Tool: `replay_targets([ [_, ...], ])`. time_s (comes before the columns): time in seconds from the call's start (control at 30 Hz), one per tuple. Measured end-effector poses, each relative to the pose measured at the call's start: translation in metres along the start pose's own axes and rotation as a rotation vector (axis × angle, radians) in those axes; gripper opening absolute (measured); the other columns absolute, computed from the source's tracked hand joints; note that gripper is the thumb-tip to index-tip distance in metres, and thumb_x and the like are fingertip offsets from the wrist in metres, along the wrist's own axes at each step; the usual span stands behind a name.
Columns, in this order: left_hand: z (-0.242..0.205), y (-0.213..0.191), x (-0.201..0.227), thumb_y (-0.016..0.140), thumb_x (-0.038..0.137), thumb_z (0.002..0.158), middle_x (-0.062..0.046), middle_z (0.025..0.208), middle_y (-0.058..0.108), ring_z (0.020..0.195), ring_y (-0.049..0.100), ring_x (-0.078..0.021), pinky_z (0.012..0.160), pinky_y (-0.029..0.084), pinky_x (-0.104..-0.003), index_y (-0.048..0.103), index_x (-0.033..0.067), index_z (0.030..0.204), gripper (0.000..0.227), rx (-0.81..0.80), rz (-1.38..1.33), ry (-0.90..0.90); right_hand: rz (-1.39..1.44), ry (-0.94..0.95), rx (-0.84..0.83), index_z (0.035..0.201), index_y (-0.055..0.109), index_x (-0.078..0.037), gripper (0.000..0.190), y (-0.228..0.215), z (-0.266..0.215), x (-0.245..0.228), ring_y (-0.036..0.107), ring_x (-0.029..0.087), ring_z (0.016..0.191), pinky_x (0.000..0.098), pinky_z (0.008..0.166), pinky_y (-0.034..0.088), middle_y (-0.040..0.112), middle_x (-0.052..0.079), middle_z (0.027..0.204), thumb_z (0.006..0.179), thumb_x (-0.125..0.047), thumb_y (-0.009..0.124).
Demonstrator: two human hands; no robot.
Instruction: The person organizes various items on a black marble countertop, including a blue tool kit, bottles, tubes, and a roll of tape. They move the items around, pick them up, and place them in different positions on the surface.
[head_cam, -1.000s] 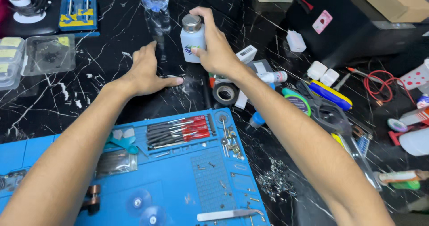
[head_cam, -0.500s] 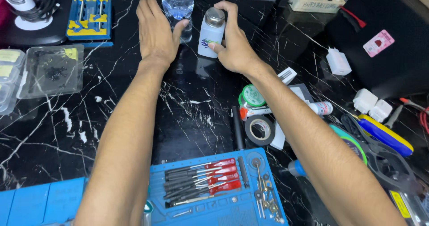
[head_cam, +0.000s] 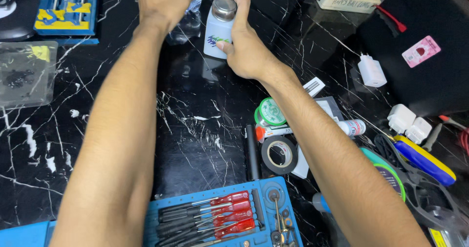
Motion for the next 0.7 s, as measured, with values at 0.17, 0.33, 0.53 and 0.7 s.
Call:
replay_targets([
  [0.17, 0.001, -0.018, 0.002, 0.100, 0.069, 0.097, -0.013, 0.163, 0.059, 0.153, 0.056, -0.0364, 0.124, 0.049, -0.047, 0.057, 0.0130, 0.158, 0.093, -0.173, 0.107, -0.046, 0.012, 0.050, -0.016, 0.164, 0.009, -0.024, 0.093, 0.002, 0.000, -0.004, 0.065, 0.025, 0.132, 0.0388, 0.117, 0.054, 0.053, 0.019, 0.157, 0.105, 0.014, 0.069],
  [0.33, 0.009, -0.015, 0.015, 0.104, 0.057, 0.094, -0.012, 0.163, 0.059, 0.155, 0.056, -0.0335, 0.125, 0.050, -0.047, 0.054, 0.0152, 0.161, 0.093, -0.230, 0.060, -0.064, -0.004, 0.109, -0.026, 0.167, 0.008, -0.024, 0.091, 0.000, 0.003, -0.014, 0.066, 0.024, 0.128, 0.0382, 0.117, 0.051, 0.056, 0.019, 0.157, 0.107, 0.011, 0.067],
  [0.53, 0.016, -0.008, 0.011, 0.102, 0.045, 0.098, -0.018, 0.160, 0.061, 0.153, 0.058, -0.0433, 0.120, 0.052, -0.062, 0.054, 0.0156, 0.155, 0.081, -0.151, 0.041, -0.063, -0.138, 0.328, -0.093, 0.169, 0.007, -0.032, 0.087, -0.001, 0.011, -0.026, 0.065, 0.023, 0.095, 0.0410, 0.087, 0.056, 0.066, 0.016, 0.128, 0.112, 0.002, 0.062],
  [0.7, 0.030, 0.001, -0.001, 0.108, 0.043, 0.093, -0.014, 0.150, 0.072, 0.143, 0.069, -0.0387, 0.115, 0.062, -0.054, 0.062, 0.0142, 0.145, 0.075, -0.054, -0.005, -0.094, -0.223, 0.337, -0.126, 0.173, 0.003, -0.033, 0.088, 0.001, 0.023, -0.032, 0.065, 0.026, 0.088, 0.0442, 0.087, 0.054, 0.068, 0.019, 0.117, 0.115, 0.000, 0.060],
])
Point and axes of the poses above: each hand's wrist, its own z-axis towards the middle knuckle, its own y-axis out of the palm, x = y × z, the point moved 3 cm from there along z, towards the middle knuckle
